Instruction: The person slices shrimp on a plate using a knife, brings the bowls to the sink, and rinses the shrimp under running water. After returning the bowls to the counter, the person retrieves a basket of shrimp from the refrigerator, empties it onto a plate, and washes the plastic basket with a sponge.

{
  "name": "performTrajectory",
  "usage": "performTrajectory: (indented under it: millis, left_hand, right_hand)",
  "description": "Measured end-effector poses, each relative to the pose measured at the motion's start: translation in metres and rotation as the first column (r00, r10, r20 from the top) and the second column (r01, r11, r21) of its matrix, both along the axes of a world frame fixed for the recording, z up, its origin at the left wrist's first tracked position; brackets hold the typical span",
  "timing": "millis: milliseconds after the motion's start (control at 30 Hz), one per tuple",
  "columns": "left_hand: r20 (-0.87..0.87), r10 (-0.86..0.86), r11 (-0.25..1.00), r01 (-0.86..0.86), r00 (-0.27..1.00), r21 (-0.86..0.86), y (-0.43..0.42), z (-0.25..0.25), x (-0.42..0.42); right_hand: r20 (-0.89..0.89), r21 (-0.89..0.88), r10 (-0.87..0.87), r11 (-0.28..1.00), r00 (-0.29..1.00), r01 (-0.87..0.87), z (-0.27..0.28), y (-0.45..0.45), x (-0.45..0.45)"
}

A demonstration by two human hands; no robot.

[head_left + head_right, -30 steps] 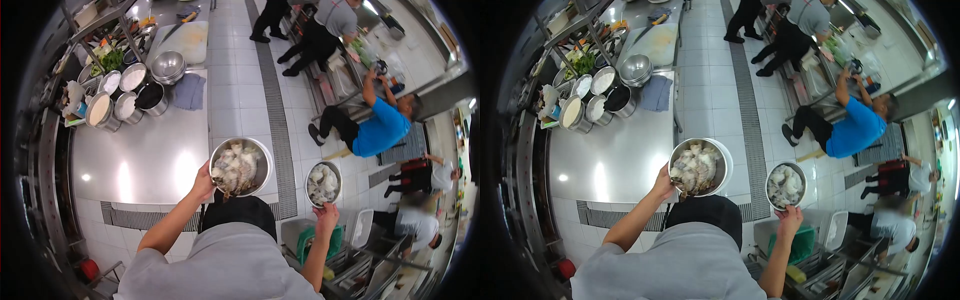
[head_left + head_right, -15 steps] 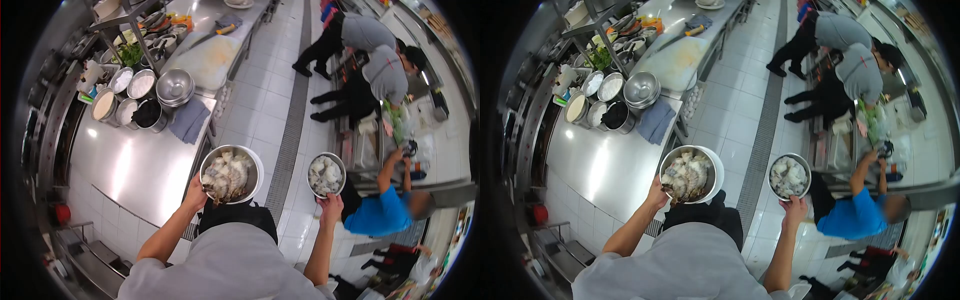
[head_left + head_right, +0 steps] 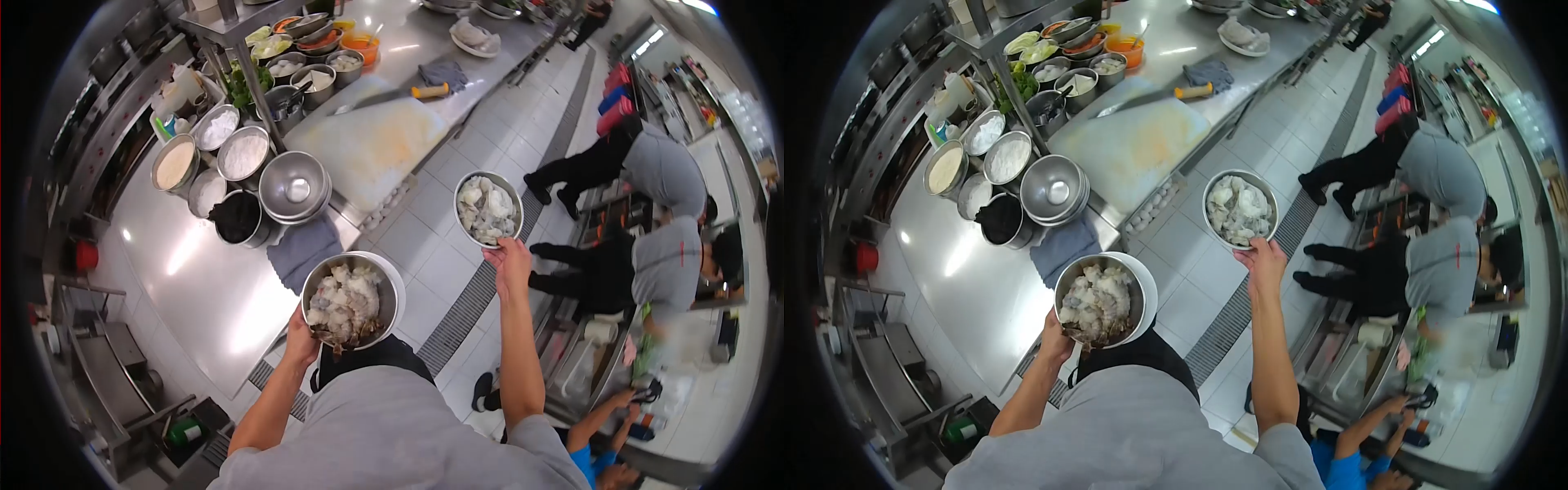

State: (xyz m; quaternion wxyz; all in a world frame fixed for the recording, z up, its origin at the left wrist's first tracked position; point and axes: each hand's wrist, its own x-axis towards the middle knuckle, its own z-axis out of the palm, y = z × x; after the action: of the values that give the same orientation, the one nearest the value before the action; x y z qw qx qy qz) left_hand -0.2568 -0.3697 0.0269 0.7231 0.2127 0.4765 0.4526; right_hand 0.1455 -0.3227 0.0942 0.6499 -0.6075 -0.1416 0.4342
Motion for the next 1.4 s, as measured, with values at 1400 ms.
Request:
performTrajectory:
  millis: [1400]
  left_hand:
    - [-0.057, 0.746, 0.663, -0.748, 0.664, -0.039, 0.274, -0.041, 0.258]
  right_hand:
    - [0.176, -0.185, 0.982, -0.034, -0.067, -0.982, -0.077, 0.428, 0.034]
